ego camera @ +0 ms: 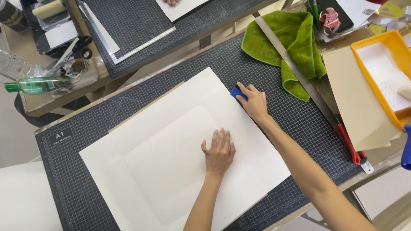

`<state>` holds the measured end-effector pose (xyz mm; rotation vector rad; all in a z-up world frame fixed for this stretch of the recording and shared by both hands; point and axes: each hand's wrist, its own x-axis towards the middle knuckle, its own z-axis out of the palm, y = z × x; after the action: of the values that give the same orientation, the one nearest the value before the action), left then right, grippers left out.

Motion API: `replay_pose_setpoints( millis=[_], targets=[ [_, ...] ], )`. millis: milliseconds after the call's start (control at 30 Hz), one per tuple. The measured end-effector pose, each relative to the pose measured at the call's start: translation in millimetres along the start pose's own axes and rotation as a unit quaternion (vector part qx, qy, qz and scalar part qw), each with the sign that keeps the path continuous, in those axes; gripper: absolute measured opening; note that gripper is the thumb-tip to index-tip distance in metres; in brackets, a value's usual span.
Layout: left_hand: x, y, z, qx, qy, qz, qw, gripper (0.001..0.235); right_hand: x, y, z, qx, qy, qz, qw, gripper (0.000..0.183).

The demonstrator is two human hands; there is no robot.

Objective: Applying glue to a cardboard base using a roller and then attaching and smoothing a white paper sheet.

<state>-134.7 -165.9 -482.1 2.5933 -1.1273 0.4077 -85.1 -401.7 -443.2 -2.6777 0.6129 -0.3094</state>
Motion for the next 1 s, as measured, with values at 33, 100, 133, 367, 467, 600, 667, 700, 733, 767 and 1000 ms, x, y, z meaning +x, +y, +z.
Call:
replay_pose_setpoints(
  millis=[33, 100, 133, 367, 467, 600, 667, 700, 733, 767, 1000],
  targets=[
    [0, 0, -1, 0.002, 0.004, 0.000, 1.000, 0.038, -11, 4, -7, 0.013, -0.010, -0.001, 1.000, 0.044],
    [0, -1, -2, 0.001, 0.002, 0.002, 1.000, 0.038, -35, 11, -19, 0.026, -0.023, 0.004, 0.999, 0.044],
    [0, 0, -2, 0.003, 0.006, 0.002, 1.000, 0.038, -48, 16, -25, 0.031, -0.028, 0.006, 0.999, 0.043],
    [0, 0, 0, 0.018, 0.015, 0.006, 1.000, 0.039, -142, 54, -66, 0.052, -0.075, 0.031, 0.995, 0.044],
    [0, 1, -2, 0.026, 0.010, 0.009, 1.000, 0.040, -175, 65, -85, 0.049, -0.100, 0.035, 0.993, 0.045],
    [-1, 0, -3, 0.023, 0.003, 0.006, 1.000, 0.039, -197, 73, -105, 0.051, -0.132, 0.035, 0.989, 0.047],
    [2, 2, -4, 0.014, -0.007, 0.002, 1.000, 0.039, -198, 82, -112, 0.014, -0.155, -0.017, 0.988, 0.044],
    [1, 4, -3, 0.014, -0.003, 0.001, 1.000, 0.039, -191, 76, -112, 0.012, -0.153, -0.020, 0.988, 0.044],
    [0, 2, -2, 0.012, 0.000, 0.006, 1.000, 0.040, -181, 68, -111, 0.053, -0.137, -0.040, 0.988, 0.042],
    [0, 0, -1, 0.011, 0.002, 0.011, 1.000, 0.040, -171, 60, -109, 0.094, -0.122, -0.061, 0.986, 0.040],
    [-4, -2, 10, 0.005, 0.018, 0.008, 1.000, 0.042, -24, 31, -10, 0.017, -0.087, -0.286, 0.954, 0.038]
  ],
)
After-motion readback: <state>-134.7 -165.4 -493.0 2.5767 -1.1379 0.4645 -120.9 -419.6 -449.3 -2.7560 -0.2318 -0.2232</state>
